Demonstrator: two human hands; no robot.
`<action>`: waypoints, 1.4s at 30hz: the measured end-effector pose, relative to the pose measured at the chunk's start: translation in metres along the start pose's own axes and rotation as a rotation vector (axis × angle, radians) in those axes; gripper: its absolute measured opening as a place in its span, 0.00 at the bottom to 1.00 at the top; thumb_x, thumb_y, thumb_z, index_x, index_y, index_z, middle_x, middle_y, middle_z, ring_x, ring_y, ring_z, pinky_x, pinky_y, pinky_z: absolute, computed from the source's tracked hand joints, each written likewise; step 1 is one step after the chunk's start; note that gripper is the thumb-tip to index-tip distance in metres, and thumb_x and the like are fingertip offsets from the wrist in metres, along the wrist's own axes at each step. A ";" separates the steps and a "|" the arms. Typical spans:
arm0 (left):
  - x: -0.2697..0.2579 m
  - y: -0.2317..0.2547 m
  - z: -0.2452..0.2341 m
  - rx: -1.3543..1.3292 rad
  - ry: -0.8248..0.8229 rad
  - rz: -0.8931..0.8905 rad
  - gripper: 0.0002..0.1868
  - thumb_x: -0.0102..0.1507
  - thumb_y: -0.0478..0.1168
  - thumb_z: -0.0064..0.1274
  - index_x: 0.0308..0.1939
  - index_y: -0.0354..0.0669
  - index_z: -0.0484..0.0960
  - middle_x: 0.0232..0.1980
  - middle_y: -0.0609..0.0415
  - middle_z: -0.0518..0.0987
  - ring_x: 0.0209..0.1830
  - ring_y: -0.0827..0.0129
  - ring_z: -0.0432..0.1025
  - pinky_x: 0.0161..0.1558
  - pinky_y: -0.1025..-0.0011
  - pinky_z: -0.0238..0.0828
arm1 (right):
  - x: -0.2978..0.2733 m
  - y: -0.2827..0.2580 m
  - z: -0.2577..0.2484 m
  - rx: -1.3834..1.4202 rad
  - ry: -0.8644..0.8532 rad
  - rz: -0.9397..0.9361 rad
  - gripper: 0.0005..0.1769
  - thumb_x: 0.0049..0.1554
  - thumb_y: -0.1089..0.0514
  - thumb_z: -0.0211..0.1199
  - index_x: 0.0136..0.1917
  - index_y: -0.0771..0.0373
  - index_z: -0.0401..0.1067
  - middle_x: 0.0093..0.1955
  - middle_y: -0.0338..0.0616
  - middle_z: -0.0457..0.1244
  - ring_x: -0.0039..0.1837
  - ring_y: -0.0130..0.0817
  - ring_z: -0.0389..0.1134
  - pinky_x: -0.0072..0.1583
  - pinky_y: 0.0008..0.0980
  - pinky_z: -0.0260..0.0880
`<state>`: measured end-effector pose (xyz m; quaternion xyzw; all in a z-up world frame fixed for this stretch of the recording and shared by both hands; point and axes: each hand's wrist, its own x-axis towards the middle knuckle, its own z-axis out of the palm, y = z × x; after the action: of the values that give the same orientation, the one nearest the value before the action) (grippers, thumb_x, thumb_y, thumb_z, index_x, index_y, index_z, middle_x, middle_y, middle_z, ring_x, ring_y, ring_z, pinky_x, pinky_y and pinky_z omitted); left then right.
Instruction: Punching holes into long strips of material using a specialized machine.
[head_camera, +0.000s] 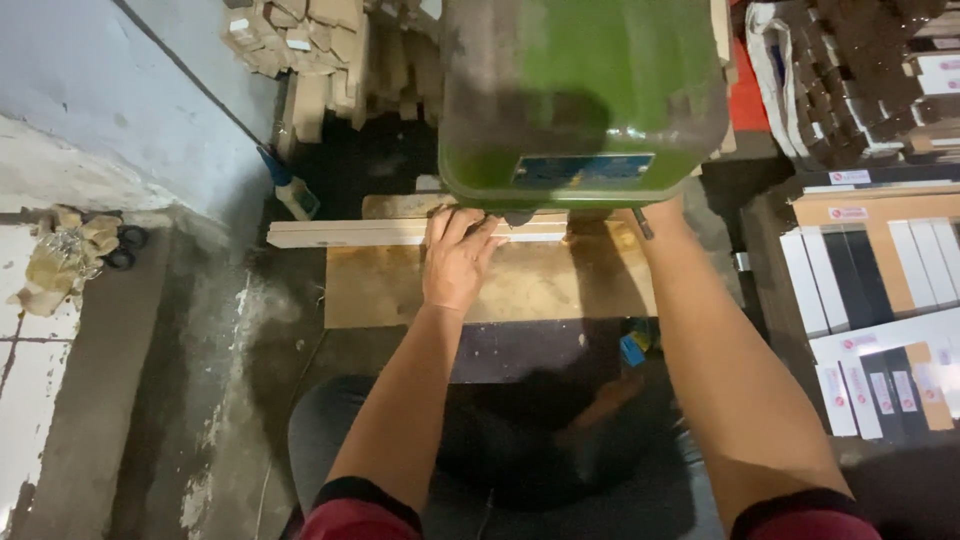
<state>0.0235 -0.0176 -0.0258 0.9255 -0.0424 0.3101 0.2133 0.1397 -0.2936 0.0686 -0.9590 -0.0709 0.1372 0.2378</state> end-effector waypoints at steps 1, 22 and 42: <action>-0.001 0.000 0.000 -0.002 0.000 0.001 0.16 0.64 0.50 0.60 0.53 0.53 0.86 0.51 0.59 0.76 0.60 0.59 0.67 0.72 0.56 0.61 | 0.002 0.000 0.001 -0.036 -0.025 0.043 0.36 0.58 0.30 0.55 0.56 0.64 0.80 0.54 0.59 0.70 0.60 0.54 0.70 0.59 0.52 0.72; 0.012 -0.039 -0.064 0.398 -0.442 0.022 0.29 0.66 0.51 0.55 0.70 0.50 0.75 0.65 0.41 0.75 0.66 0.39 0.69 0.66 0.44 0.62 | -0.231 0.050 -0.063 0.462 0.067 -0.017 0.20 0.57 0.68 0.55 0.56 0.58 0.83 0.48 0.59 0.74 0.54 0.55 0.76 0.56 0.51 0.73; 0.007 0.252 -0.107 0.301 -1.059 0.741 0.17 0.59 0.37 0.47 0.50 0.64 0.74 0.48 0.59 0.76 0.50 0.51 0.73 0.43 0.48 0.74 | -0.389 0.071 -0.092 0.089 0.161 -0.412 0.31 0.63 0.42 0.57 0.69 0.65 0.67 0.53 0.53 0.61 0.54 0.55 0.60 0.54 0.53 0.63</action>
<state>-0.0831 -0.2007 0.1477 0.8968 -0.4131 -0.1312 -0.0886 -0.1982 -0.4738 0.2023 -0.9206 -0.2397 0.0117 0.3079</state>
